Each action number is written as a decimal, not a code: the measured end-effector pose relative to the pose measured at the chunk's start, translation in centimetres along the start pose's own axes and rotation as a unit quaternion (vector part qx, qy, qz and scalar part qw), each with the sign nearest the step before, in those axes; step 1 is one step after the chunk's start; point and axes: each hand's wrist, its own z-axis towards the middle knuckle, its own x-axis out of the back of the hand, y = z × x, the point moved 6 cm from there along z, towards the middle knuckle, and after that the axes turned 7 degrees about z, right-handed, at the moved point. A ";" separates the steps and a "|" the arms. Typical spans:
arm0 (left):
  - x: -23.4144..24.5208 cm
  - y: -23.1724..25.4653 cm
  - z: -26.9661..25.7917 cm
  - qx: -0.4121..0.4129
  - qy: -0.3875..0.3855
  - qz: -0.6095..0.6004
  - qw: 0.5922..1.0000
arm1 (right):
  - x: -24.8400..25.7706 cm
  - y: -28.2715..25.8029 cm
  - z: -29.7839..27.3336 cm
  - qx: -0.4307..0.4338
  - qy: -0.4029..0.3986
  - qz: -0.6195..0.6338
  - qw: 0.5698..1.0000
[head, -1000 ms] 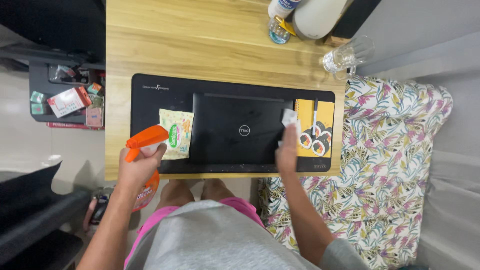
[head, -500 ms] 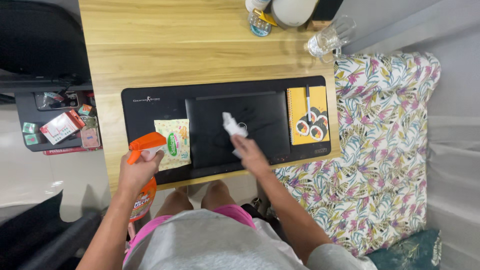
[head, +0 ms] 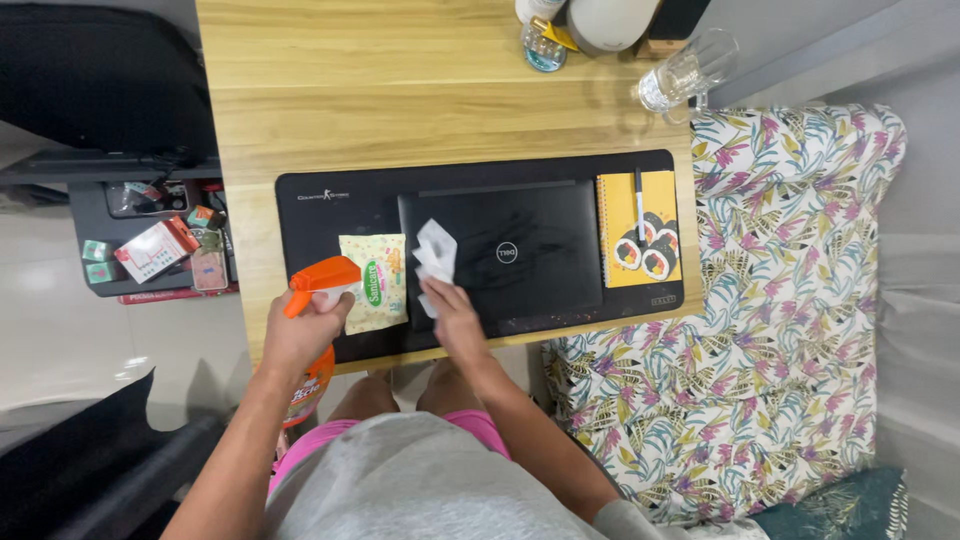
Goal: The person wipes a large mousepad and the wooden desk surface with a white wipe, then rearranges items including a laptop, notebook, pen, spray bottle, and glass. The person places the mousepad back on the desk and continues wiping the laptop and surrounding area.
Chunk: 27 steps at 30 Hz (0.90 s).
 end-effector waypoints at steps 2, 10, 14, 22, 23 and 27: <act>0.8 0.0 0.4 -0.001 0.004 0.008 1.000 | 2.8 2.2 -1.7 0.010 -0.011 -0.008 1.000; 4.6 -1.6 -0.1 -0.020 0.042 0.000 0.999 | 15.0 18.2 -2.6 -0.182 0.286 0.092 0.936; 6.2 -2.5 -0.9 -0.038 0.057 -0.027 0.997 | 11.8 19.1 -1.2 -0.265 0.365 0.285 0.846; 7.5 -3.5 -2.2 -0.011 0.050 0.025 0.998 | 8.3 3.2 4.9 -0.102 0.195 -0.095 0.971; 7.6 -3.4 -2.3 -0.018 0.048 0.026 0.998 | 7.5 2.6 4.7 -0.066 0.179 -0.138 0.972; 7.3 -3.2 -2.2 -0.037 0.037 0.033 0.998 | 1.6 2.1 2.0 -0.059 0.121 -0.145 0.980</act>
